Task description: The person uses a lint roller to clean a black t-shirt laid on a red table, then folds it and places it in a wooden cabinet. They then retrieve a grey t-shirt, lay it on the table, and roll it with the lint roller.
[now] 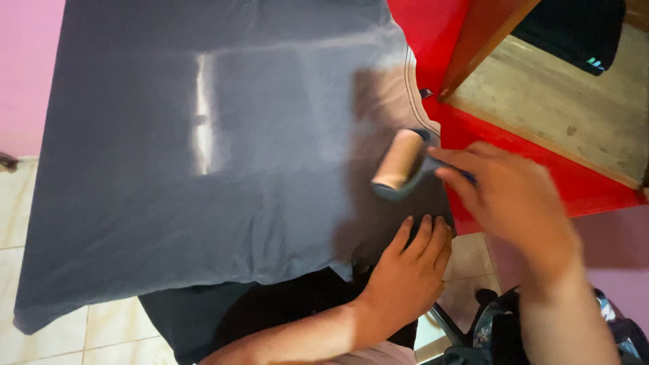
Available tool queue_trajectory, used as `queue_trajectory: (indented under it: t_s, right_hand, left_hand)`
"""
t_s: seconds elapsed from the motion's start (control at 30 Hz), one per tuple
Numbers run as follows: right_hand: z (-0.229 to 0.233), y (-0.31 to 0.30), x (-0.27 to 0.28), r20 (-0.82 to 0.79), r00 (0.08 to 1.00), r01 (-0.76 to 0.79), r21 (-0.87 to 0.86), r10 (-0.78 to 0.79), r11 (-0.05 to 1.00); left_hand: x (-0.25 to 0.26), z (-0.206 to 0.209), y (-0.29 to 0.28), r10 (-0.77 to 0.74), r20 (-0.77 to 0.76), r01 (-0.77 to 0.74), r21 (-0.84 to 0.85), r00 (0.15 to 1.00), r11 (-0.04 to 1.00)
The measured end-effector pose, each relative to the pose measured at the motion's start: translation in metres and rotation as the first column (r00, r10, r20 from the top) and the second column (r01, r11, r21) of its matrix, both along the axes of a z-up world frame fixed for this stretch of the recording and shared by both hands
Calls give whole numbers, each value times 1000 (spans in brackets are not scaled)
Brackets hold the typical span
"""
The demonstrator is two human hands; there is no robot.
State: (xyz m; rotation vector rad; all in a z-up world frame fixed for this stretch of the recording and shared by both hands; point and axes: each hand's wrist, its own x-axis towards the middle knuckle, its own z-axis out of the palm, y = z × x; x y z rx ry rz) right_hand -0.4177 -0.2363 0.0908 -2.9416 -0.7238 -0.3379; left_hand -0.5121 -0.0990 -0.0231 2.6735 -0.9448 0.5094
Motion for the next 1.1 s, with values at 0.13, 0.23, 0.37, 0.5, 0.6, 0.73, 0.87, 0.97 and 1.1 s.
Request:
queue_trajectory:
  t_s: [0.13,0.23,0.37,0.5,0.6,0.73,0.87,0.97,1.1]
  right_hand:
    - [17,-30,-10,-117,950,259,-220,-289,940]
    - [17,-26,-18,-95,952,260,-240,-290,935]
    - [-2,6,-2,-32,997,74,58,-72,996]
    - [-4,-3,8,-48,999,-15,99,20,995]
    - [7,-31,5,-192,941,242,-202,-280,949]
    - [0,-23,9,-141,981,127,-37,-131,991]
    - [-20,14,25,-22,996,-82,205,88,975]
    - [-13,12,28,-23,990,-132,235,142,963]
    - [13,-18,16,-279,905,276,-189,-321,942]
  left_hand:
    - [7,0,-11,54,-14,-56,-102,998,993]
    - [7,-3,-25,60,-42,-63,-79,997,995]
    - [8,-5,-29,16,-75,-24,-101,997,995]
    - [12,-6,-19,3,-44,-13,-226,999,974]
    - [13,-7,-14,-4,-84,-19,-276,996,961]
    - [8,-5,-16,82,-91,-102,-238,992,966]
    - [10,-4,-16,93,-107,-112,-181,990,977]
    - [14,-4,-11,135,-114,-157,-214,984,964]
    - [15,-5,-9,135,-98,-155,-230,986,961]
